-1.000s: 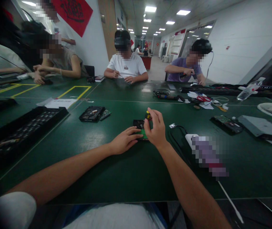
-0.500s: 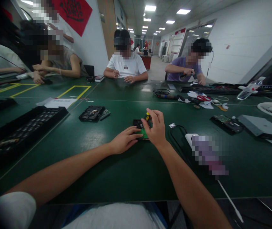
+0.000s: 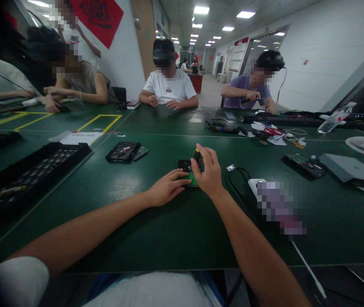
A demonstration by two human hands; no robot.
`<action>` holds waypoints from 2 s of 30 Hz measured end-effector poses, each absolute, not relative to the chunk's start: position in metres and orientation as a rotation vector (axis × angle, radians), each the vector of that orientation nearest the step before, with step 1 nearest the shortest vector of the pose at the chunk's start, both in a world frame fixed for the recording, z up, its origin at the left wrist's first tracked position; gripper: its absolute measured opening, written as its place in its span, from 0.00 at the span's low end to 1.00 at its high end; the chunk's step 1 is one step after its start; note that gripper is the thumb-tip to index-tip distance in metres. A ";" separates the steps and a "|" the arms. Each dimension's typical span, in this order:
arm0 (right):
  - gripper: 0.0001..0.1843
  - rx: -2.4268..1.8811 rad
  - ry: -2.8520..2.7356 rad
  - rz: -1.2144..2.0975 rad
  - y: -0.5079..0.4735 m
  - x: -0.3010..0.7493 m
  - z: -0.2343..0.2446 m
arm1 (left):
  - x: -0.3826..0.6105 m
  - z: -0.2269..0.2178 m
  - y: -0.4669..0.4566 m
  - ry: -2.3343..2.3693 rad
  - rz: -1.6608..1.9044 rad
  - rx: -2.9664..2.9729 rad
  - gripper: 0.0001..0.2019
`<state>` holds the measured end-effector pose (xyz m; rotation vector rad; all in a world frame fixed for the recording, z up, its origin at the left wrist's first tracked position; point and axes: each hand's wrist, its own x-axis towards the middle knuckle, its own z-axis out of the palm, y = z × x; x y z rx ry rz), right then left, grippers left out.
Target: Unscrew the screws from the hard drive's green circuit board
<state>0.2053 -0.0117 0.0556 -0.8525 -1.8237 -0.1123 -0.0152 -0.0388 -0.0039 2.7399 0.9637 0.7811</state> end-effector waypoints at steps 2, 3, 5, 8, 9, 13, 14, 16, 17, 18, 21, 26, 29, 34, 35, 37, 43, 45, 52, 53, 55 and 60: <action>0.28 -0.843 -1.836 -0.099 -0.011 0.205 0.055 | -0.015 -0.003 -0.039 0.955 0.787 2.735 0.20; 0.29 -0.845 -1.835 -0.097 -0.011 0.204 0.054 | -0.015 -0.003 -0.039 0.952 0.789 2.734 0.20; 0.28 -0.859 -1.819 -0.105 -0.011 0.204 0.053 | -0.015 -0.003 -0.039 0.952 0.790 2.733 0.20; 0.28 -0.877 -1.804 -0.124 -0.011 0.205 0.054 | -0.015 -0.002 -0.040 0.963 0.778 2.740 0.20; 0.28 -0.879 -1.809 -0.122 -0.011 0.206 0.054 | -0.015 -0.002 -0.040 0.965 0.773 2.742 0.20; 0.28 -0.857 -1.829 -0.101 -0.012 0.206 0.055 | -0.015 -0.002 -0.040 0.965 0.769 2.748 0.20; 0.28 -0.856 -1.824 -0.098 -0.011 0.205 0.054 | -0.015 -0.002 -0.040 0.965 0.768 2.750 0.20; 0.28 -0.866 -1.806 -0.106 -0.011 0.205 0.054 | -0.014 -0.002 -0.040 0.971 0.761 2.751 0.20; 0.28 -0.874 -1.799 -0.111 -0.011 0.205 0.054 | -0.014 -0.002 -0.040 0.973 0.758 2.751 0.20; 0.27 -0.879 -1.796 -0.117 -0.011 0.205 0.053 | -0.014 -0.002 -0.040 0.976 0.758 2.750 0.19; 0.27 -0.864 -1.804 -0.126 -0.010 0.206 0.053 | -0.014 -0.002 -0.040 0.971 0.774 2.746 0.19; 0.28 -0.866 -1.797 -0.102 -0.009 0.206 0.051 | -0.014 -0.002 -0.039 0.962 0.782 2.743 0.20; 0.27 -0.895 -1.792 -0.113 -0.010 0.207 0.051 | -0.014 -0.002 -0.039 0.963 0.789 2.737 0.20; 0.27 -0.864 -1.818 -0.096 -0.011 0.206 0.052 | -0.014 -0.003 -0.039 0.957 0.802 2.726 0.20; 0.28 -0.861 -1.820 -0.088 -0.011 0.206 0.052 | -0.014 -0.003 -0.039 0.958 0.801 2.726 0.20; 0.28 -0.868 -1.813 -0.088 -0.010 0.206 0.052 | -0.014 -0.003 -0.039 0.959 0.797 2.731 0.20; 0.27 -0.884 -1.793 -0.146 -0.010 0.207 0.053 | -0.015 -0.002 -0.039 0.961 0.784 2.740 0.20; 0.26 -0.884 -1.800 -0.140 -0.010 0.207 0.053 | -0.015 -0.002 -0.039 0.961 0.785 2.738 0.20; 0.22 -0.895 -1.813 -0.136 -0.011 0.210 0.060 | -0.014 -0.001 -0.040 0.969 0.787 2.734 0.20; 0.21 -0.901 -1.826 -0.148 -0.011 0.212 0.063 | -0.014 -0.001 -0.040 0.973 0.783 2.734 0.20; 0.20 -0.924 -1.872 -0.145 -0.011 0.216 0.069 | -0.014 -0.001 -0.040 0.976 0.775 2.736 0.20; 0.20 -1.016 -1.947 -0.101 -0.012 0.224 0.084 | -0.015 -0.004 -0.038 0.981 0.761 2.742 0.19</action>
